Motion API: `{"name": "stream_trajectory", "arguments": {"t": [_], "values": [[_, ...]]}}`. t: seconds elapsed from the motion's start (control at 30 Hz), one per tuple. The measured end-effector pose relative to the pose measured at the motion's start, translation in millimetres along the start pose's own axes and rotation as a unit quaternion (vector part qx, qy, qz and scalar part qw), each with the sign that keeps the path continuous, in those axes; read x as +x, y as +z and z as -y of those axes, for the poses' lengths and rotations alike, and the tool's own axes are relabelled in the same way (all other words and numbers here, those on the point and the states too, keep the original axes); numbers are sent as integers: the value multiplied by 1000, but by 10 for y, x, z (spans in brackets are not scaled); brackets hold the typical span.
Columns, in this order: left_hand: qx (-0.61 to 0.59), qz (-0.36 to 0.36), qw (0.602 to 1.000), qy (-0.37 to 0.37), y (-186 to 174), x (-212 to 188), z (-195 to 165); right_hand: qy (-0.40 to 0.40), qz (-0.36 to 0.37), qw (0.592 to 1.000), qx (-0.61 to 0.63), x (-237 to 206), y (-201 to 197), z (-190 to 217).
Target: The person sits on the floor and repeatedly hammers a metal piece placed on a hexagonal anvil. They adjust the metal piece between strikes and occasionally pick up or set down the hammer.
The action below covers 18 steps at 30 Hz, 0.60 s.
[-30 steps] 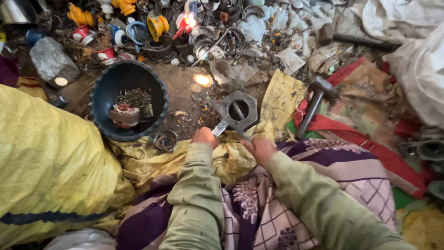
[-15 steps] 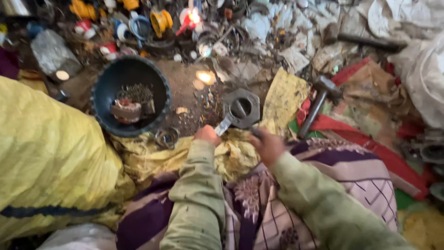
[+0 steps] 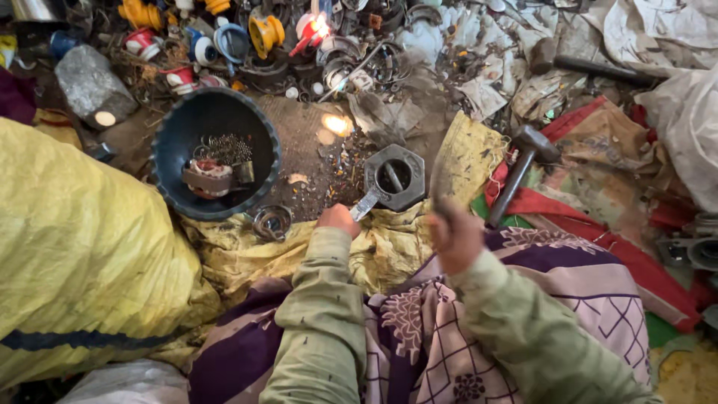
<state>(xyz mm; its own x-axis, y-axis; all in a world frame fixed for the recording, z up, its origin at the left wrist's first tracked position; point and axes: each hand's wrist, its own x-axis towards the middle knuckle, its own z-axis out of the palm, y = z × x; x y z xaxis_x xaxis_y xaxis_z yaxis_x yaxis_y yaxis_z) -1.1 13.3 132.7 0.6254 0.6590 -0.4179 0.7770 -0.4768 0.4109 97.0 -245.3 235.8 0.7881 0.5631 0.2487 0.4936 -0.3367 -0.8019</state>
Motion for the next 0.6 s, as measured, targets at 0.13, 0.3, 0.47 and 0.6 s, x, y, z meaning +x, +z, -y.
{"name": "stream_trajectory", "arguments": {"t": [0.13, 0.3, 0.47, 0.6], "values": [[-23, 4, 1000, -1, -13, -14, 3, 101, 197, 964, -147, 51, 571, -494], [1, 1, 1000, -3, -66, -54, -12, 145, 211, 962, -91, 107, 338, -351], [12, 12, 1000, -17, -143, -139, -72, 24, 41, 998, 46, 3, -17, 4], [17, -3, 999, -33, -195, -185, -124, 43, 102, 994, -16, 6, 363, -233]]}}
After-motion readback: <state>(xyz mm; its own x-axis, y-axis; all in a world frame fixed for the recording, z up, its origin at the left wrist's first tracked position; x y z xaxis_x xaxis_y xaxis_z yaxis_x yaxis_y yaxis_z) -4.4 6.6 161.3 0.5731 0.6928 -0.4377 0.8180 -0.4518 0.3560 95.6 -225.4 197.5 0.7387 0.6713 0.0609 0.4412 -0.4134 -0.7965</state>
